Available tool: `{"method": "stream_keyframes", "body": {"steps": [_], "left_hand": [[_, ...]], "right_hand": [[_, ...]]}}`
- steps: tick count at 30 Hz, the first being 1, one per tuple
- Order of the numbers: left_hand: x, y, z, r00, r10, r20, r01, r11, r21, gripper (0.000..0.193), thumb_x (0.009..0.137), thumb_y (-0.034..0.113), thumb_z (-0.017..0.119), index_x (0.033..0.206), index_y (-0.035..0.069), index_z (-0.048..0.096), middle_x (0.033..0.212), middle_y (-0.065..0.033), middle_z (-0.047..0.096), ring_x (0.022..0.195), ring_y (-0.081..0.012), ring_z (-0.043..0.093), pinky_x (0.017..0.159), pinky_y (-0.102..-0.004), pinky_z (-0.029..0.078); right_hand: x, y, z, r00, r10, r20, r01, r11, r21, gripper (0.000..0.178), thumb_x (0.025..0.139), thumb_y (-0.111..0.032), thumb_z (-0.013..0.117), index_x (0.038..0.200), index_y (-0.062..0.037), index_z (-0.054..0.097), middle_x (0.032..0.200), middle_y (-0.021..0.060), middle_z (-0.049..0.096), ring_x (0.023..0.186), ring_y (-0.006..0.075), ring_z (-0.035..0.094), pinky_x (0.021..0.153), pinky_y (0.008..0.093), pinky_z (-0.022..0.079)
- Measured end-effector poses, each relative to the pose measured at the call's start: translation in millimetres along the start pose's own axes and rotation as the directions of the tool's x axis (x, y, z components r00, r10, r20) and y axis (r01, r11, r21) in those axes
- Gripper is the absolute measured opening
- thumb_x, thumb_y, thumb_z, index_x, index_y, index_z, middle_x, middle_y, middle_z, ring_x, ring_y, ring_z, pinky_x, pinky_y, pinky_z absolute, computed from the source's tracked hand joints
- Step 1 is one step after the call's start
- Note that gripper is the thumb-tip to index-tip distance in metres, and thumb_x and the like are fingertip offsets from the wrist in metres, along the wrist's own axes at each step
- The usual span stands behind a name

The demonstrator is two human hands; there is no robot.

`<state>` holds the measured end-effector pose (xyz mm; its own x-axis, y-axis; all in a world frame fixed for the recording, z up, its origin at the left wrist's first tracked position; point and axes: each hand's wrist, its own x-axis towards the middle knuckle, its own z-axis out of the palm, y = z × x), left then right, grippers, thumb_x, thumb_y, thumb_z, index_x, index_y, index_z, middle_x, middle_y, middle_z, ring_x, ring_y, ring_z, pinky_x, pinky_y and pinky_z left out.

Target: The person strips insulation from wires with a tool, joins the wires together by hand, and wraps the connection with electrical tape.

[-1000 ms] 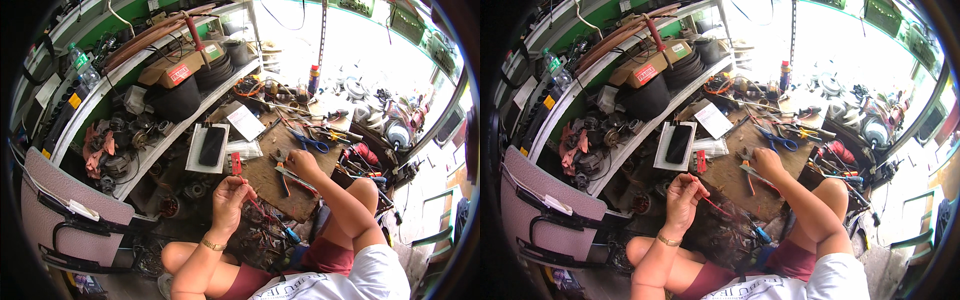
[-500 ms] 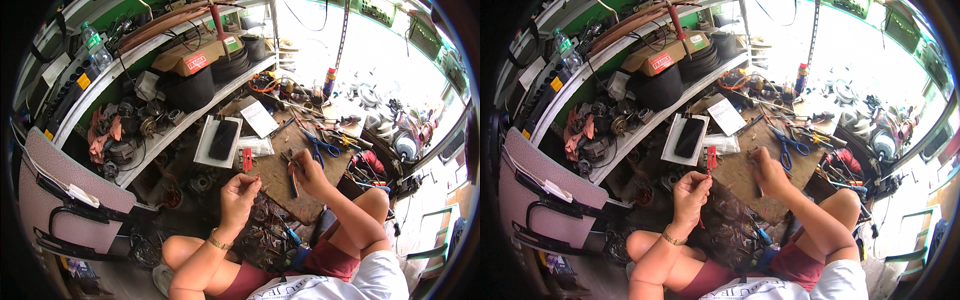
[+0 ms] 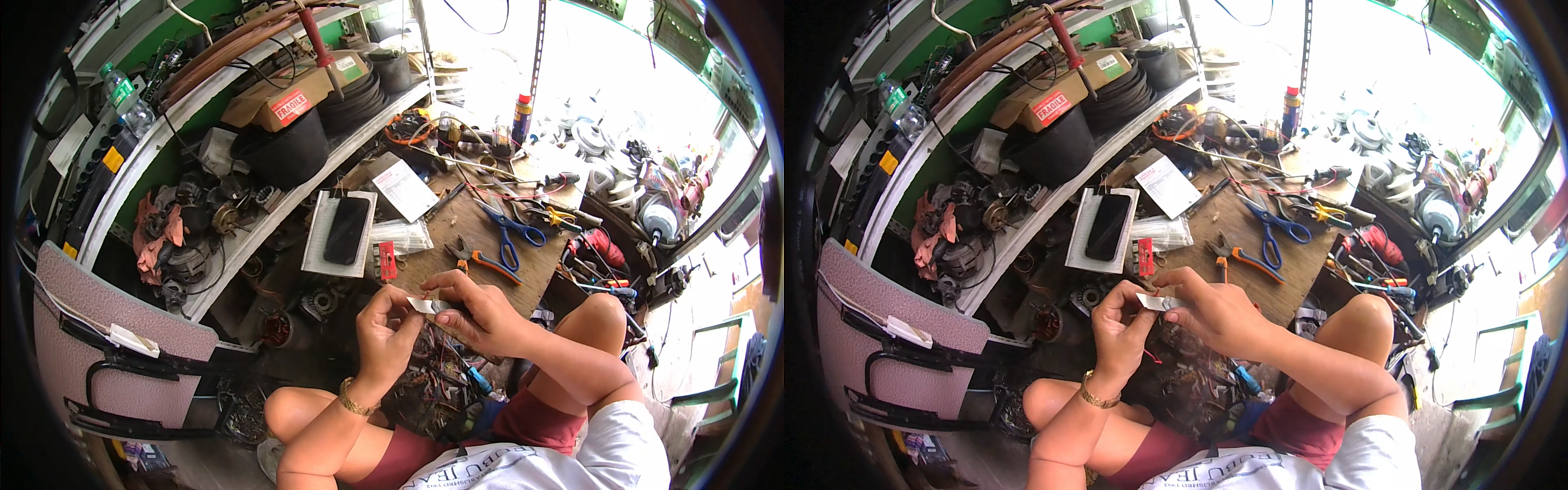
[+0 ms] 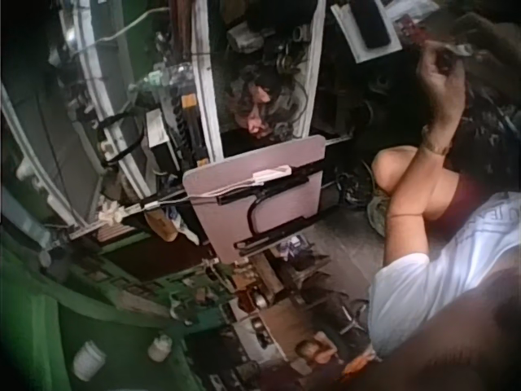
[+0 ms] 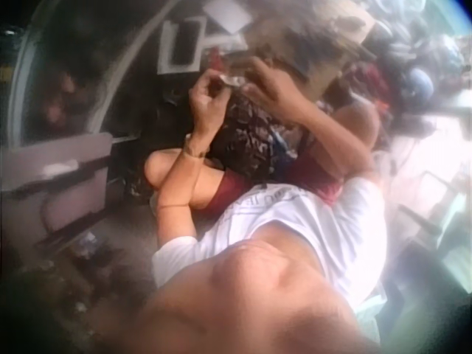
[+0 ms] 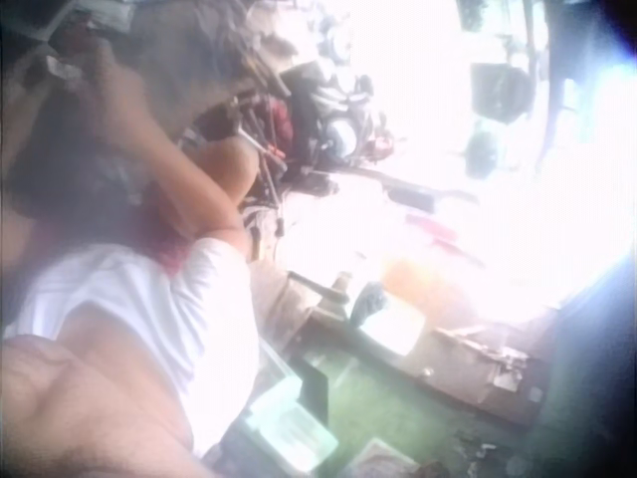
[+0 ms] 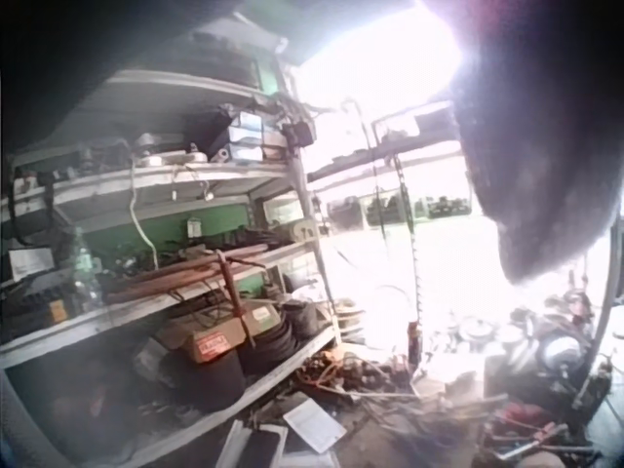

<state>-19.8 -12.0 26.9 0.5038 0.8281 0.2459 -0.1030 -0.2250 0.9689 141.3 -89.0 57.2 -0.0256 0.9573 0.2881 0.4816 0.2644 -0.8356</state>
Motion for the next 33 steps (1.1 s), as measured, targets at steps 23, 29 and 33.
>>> {"method": "stream_keyframes", "body": {"steps": [23, 29, 33], "left_hand": [[-4.6, 20.0, 0.4, 0.947, 0.322, 0.009, -0.306, 0.890, 0.338, 0.015, 0.078, -0.003, 0.062, 0.076, 0.003, 0.049, 0.074, -0.0033, 0.048, 0.057, -0.0090, 0.043, 0.046, -0.0230, 0.033], [-5.0, 9.7, -2.5, 0.990, 0.141, 0.013, -0.141, 0.988, 0.064, 0.011, 0.081, -0.002, 0.061, 0.081, 0.004, 0.051, 0.077, 0.0004, 0.048, 0.062, -0.0040, 0.041, 0.050, -0.0191, 0.032], [-4.7, 8.5, -4.6, 0.980, 0.196, 0.023, -0.197, 0.977, 0.084, 0.011, 0.082, -0.002, 0.062, 0.081, 0.004, 0.052, 0.078, 0.0006, 0.049, 0.062, -0.0042, 0.041, 0.051, -0.0183, 0.032]], "right_hand": [[-0.8, -9.7, 12.6, 0.991, 0.135, 0.013, -0.135, 0.988, 0.070, 0.030, 0.091, -0.018, 0.057, 0.110, -0.0014, 0.041, 0.085, 0.0126, 0.062, 0.071, 0.0220, 0.056, 0.066, 0.0303, 0.044], [-3.5, -2.3, 16.2, 0.994, -0.021, -0.105, 0.011, 0.995, -0.095, 0.034, 0.088, -0.015, 0.061, 0.112, -0.0010, 0.043, 0.094, 0.0144, 0.061, 0.076, 0.0257, 0.061, 0.067, 0.0330, 0.047], [-2.9, 2.4, 16.8, 0.996, -0.064, -0.063, 0.059, 0.995, -0.076, 0.033, 0.088, -0.017, 0.061, 0.111, 0.0010, 0.044, 0.098, 0.0168, 0.061, 0.083, 0.0282, 0.063, 0.069, 0.0341, 0.048]]}}
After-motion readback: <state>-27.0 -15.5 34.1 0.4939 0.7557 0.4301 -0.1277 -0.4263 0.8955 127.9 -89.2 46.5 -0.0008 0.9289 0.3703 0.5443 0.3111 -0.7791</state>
